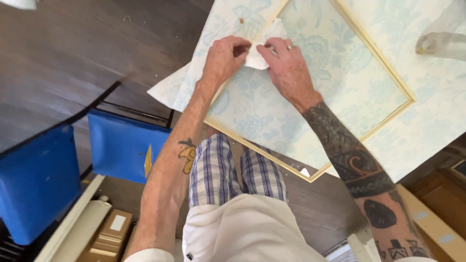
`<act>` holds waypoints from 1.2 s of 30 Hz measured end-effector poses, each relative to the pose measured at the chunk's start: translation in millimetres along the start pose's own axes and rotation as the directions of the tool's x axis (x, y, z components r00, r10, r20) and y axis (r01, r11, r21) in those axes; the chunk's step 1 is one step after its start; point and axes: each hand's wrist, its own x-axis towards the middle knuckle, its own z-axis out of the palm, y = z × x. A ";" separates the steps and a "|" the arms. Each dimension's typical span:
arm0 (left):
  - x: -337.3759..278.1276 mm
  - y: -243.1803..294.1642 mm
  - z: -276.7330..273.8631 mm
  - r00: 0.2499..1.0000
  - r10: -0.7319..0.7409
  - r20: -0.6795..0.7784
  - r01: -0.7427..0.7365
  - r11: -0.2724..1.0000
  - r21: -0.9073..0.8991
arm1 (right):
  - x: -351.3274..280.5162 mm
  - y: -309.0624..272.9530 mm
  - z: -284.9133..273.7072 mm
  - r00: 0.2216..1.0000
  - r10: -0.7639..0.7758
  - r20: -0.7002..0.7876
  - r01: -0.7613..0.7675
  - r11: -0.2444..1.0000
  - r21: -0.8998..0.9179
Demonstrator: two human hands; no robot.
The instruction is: Cleaning an assembled wooden frame and its clear insert with a cloth and spray.
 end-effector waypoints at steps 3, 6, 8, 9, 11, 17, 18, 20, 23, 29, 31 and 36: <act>13.4 -15.9 5.4 0.985 -0.136 0.105 0.144 0.987 -0.071 | 12.3 10.5 13.3 0.998 -0.021 0.067 0.027 0.996 -0.089; 17.8 -1.5 -11.6 0.955 -0.185 0.230 0.261 0.892 -0.369 | 15.8 22.1 21.2 0.992 -0.068 0.102 0.082 0.988 -0.134; 17.8 13.4 -24.8 0.932 -0.231 0.277 0.279 0.949 -0.146 | 20.4 20.5 10.8 0.982 -0.190 -0.005 0.180 0.937 -0.301; 17.8 9.2 -22.7 0.930 -0.234 0.284 0.282 0.949 -0.143 | 19.5 21.5 11.3 0.983 -0.185 -0.004 0.175 0.939 -0.296; 20.0 0.4 -21.1 0.952 -0.155 0.264 0.190 0.975 -0.112 | 21.4 24.3 12.1 0.974 -0.227 -0.021 0.203 0.905 -0.373; 23.8 11.6 -29.0 0.897 -0.330 0.295 0.388 0.906 -0.168 | 25.6 29.8 13.6 0.968 -0.249 0.021 0.240 0.904 -0.355; 23.0 11.0 -28.3 0.895 -0.332 0.298 0.392 0.905 -0.169 | 24.4 28.5 11.2 0.968 -0.248 0.024 0.240 0.904 -0.352; 26.8 9.6 -30.5 0.910 -0.287 0.299 0.341 0.928 -0.147 | 27.5 28.6 6.2 0.968 -0.248 0.045 0.247 0.898 -0.363; 26.3 6.3 -25.8 0.920 -0.304 0.246 0.319 0.947 -0.024 | 26.1 27.2 12.3 0.973 -0.225 0.041 0.224 0.901 -0.370; 15.3 15.2 -24.0 0.940 -0.292 0.175 0.313 0.944 -0.106 | 23.4 37.9 12.5 0.955 -0.286 0.082 0.296 0.886 -0.355; 16.3 18.8 -26.1 0.934 -0.303 0.188 0.324 0.942 -0.091 | 25.6 42.9 11.0 0.953 -0.294 0.077 0.304 0.901 -0.311; 17.3 17.7 -25.3 0.930 -0.304 0.205 0.318 0.948 -0.036 | 33.7 46.8 11.3 0.950 -0.301 0.088 0.313 0.903 -0.295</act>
